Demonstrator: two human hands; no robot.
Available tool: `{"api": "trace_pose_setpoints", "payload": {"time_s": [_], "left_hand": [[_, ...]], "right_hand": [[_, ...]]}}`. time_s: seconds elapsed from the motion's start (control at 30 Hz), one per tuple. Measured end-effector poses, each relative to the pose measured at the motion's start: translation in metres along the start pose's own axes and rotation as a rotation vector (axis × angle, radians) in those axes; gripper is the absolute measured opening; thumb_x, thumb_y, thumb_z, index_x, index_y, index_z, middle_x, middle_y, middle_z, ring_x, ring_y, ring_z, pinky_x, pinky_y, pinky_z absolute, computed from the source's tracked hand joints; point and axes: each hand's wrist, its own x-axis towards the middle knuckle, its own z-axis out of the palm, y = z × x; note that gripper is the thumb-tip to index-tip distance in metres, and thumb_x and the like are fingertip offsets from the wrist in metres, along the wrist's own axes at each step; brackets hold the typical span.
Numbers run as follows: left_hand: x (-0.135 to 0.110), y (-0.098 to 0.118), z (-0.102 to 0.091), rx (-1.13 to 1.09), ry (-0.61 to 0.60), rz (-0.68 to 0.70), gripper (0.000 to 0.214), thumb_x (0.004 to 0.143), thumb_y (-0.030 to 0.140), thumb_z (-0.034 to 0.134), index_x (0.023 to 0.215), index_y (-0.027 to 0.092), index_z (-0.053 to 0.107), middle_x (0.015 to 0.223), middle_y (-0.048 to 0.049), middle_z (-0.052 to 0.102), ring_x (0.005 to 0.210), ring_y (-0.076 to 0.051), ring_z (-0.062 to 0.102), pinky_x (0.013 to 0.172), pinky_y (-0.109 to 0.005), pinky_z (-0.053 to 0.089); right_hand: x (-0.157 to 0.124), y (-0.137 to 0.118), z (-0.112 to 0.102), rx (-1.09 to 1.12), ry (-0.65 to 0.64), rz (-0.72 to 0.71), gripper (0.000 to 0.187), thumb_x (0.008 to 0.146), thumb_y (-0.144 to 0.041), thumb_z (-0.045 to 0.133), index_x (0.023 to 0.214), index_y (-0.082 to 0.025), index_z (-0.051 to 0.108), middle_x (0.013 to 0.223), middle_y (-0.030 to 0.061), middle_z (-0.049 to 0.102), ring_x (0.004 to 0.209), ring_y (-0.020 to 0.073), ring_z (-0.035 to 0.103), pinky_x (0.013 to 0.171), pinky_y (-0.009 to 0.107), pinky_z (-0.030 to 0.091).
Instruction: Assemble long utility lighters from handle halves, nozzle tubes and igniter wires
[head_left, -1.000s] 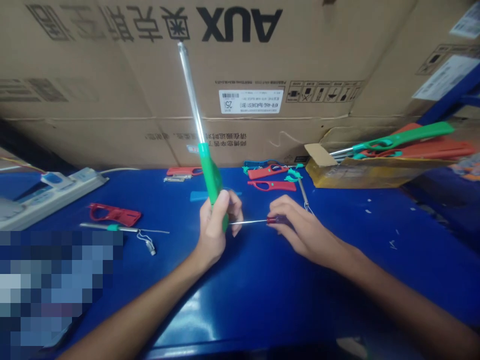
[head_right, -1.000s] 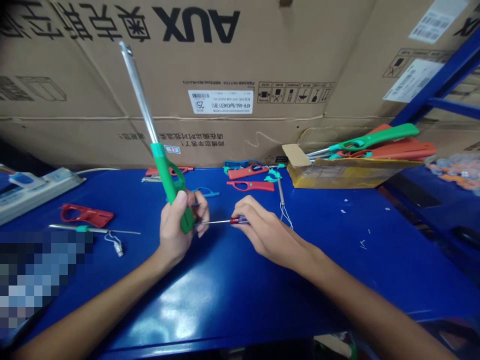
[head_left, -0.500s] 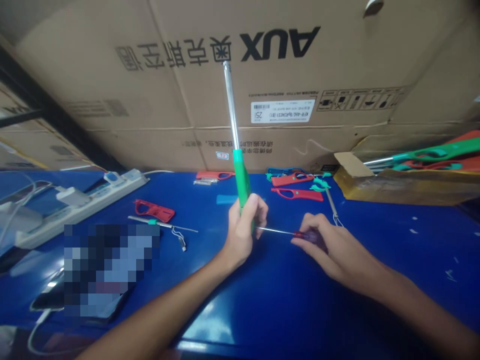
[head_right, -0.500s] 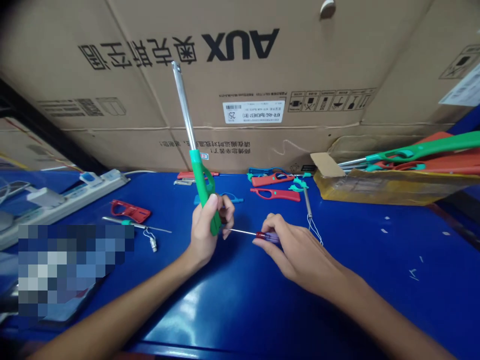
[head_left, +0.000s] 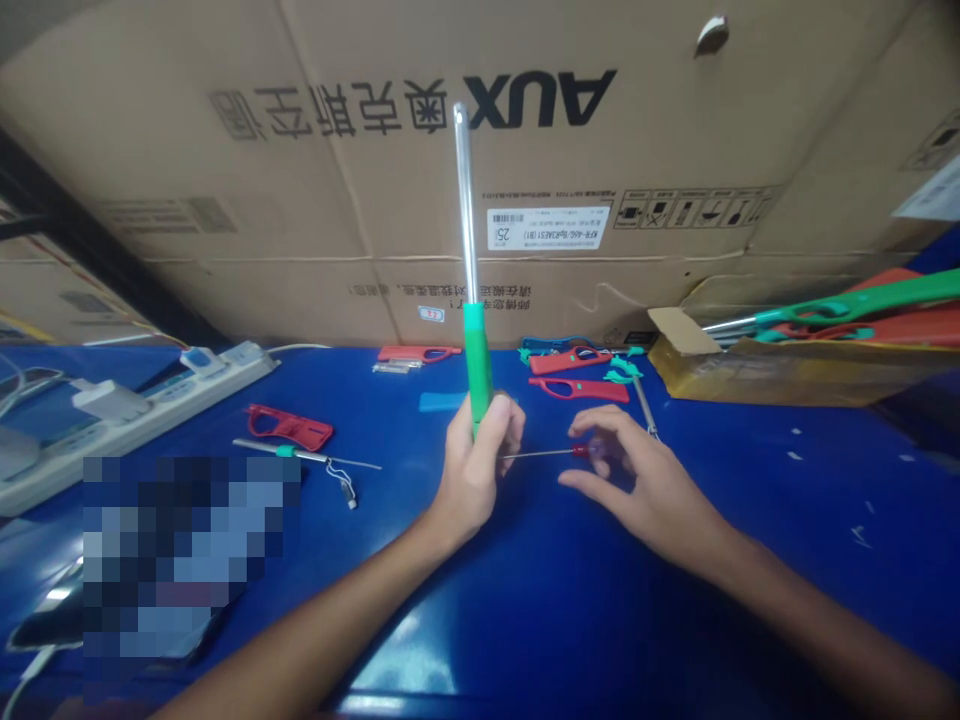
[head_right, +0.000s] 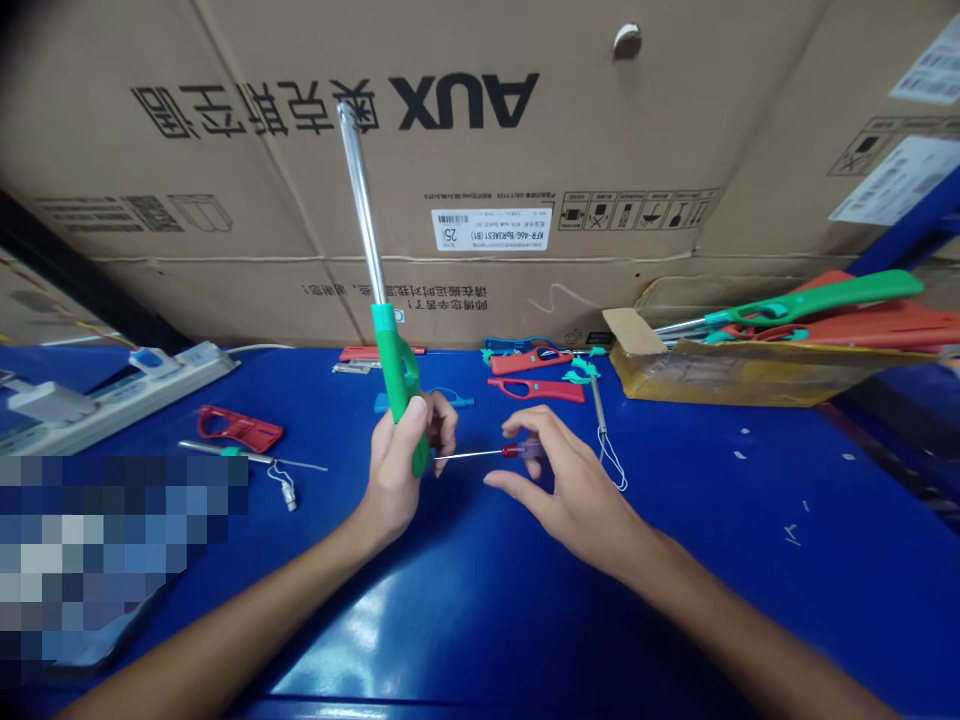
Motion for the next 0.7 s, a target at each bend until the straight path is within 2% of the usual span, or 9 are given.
{"api": "trace_pose_setpoints", "payload": {"time_s": [0.07, 0.13, 0.2, 0.3, 0.4, 0.47, 0.5, 0.6, 0.7], "left_hand": [[0.0001, -0.0012, 0.0001, 0.005, 0.008, -0.011, 0.047, 0.101, 0.059, 0.047, 0.078, 0.018, 0.052, 0.068, 0.0027, 0.044, 0.052, -0.009, 0.041, 0.045, -0.023, 0.033], [0.0002, -0.0023, 0.0005, 0.009, 0.004, -0.019, 0.047, 0.101, 0.058, 0.048, 0.077, 0.018, 0.052, 0.069, 0.0026, 0.045, 0.053, -0.009, 0.042, 0.046, -0.023, 0.033], [-0.0002, -0.0031, 0.0012, 0.003, -0.010, -0.013, 0.047, 0.102, 0.057, 0.047, 0.077, 0.018, 0.052, 0.070, 0.0022, 0.046, 0.054, -0.009, 0.043, 0.048, -0.023, 0.034], [-0.0016, -0.0037, 0.0024, -0.024, -0.029, -0.001, 0.048, 0.104, 0.056, 0.043, 0.077, 0.018, 0.053, 0.071, 0.0014, 0.049, 0.054, -0.009, 0.044, 0.050, -0.025, 0.036], [-0.0018, -0.0041, 0.0023, 0.014, -0.026, -0.008, 0.047, 0.103, 0.055, 0.044, 0.078, 0.018, 0.055, 0.071, 0.0010, 0.052, 0.056, -0.010, 0.047, 0.054, -0.025, 0.039], [-0.0002, -0.0050, 0.0012, 0.025, -0.007, -0.012, 0.047, 0.102, 0.056, 0.046, 0.077, 0.018, 0.055, 0.070, 0.0013, 0.051, 0.056, -0.010, 0.047, 0.053, -0.025, 0.039], [0.0011, -0.0057, 0.0004, 0.013, 0.000, -0.019, 0.048, 0.102, 0.057, 0.046, 0.076, 0.018, 0.054, 0.070, 0.0015, 0.051, 0.055, -0.010, 0.047, 0.052, -0.025, 0.038], [0.0044, -0.0081, -0.0014, -0.033, 0.001, -0.046, 0.049, 0.101, 0.059, 0.045, 0.075, 0.018, 0.053, 0.070, 0.0020, 0.050, 0.053, -0.010, 0.046, 0.048, -0.024, 0.037], [0.0046, -0.0092, -0.0019, -0.042, -0.012, -0.057, 0.048, 0.102, 0.058, 0.046, 0.075, 0.018, 0.053, 0.071, 0.0019, 0.050, 0.053, -0.010, 0.046, 0.047, -0.024, 0.037]], "right_hand": [[0.0012, 0.0007, 0.0000, -0.002, 0.011, -0.082, 0.014, 0.097, -0.026, 0.064, 0.109, -0.022, 0.058, 0.112, 0.0062, 0.067, 0.081, 0.0135, 0.065, 0.075, 0.027, 0.054], [0.0018, 0.0001, -0.0012, -0.004, 0.021, -0.128, 0.005, 0.099, -0.023, 0.060, 0.104, -0.021, 0.060, 0.110, 0.0070, 0.067, 0.091, 0.0159, 0.066, 0.079, 0.029, 0.054], [0.0016, -0.0018, -0.0029, -0.015, 0.003, -0.115, 0.007, 0.100, -0.025, 0.060, 0.096, -0.021, 0.063, 0.094, 0.0039, 0.068, 0.084, 0.0161, 0.066, 0.075, 0.029, 0.053], [0.0003, -0.0047, -0.0039, -0.017, -0.028, -0.045, 0.026, 0.104, -0.028, 0.052, 0.082, -0.021, 0.064, 0.075, -0.0001, 0.063, 0.068, 0.0138, 0.060, 0.068, 0.029, 0.051], [-0.0004, -0.0044, -0.0026, 0.028, -0.034, -0.031, 0.011, 0.099, -0.031, 0.060, 0.104, -0.022, 0.064, 0.097, 0.0032, 0.068, 0.084, 0.0159, 0.066, 0.077, 0.031, 0.056], [-0.0007, -0.0026, -0.0016, 0.047, -0.051, -0.064, 0.023, 0.094, -0.031, 0.069, 0.112, -0.023, 0.060, 0.114, 0.0063, 0.066, 0.097, 0.0179, 0.067, 0.084, 0.033, 0.058], [-0.0008, -0.0017, -0.0014, 0.050, -0.056, -0.084, 0.020, 0.093, -0.028, 0.069, 0.110, -0.023, 0.059, 0.116, 0.0068, 0.065, 0.100, 0.0180, 0.067, 0.084, 0.033, 0.058], [-0.0009, -0.0007, -0.0023, 0.047, -0.031, -0.159, 0.004, 0.098, -0.020, 0.062, 0.102, -0.022, 0.061, 0.107, 0.0059, 0.069, 0.096, 0.0169, 0.068, 0.083, 0.033, 0.058], [0.0001, -0.0026, -0.0053, -0.027, 0.006, -0.211, 0.005, 0.096, -0.024, 0.067, 0.099, -0.021, 0.066, 0.095, 0.0040, 0.073, 0.088, 0.0178, 0.068, 0.080, 0.035, 0.057]]}}
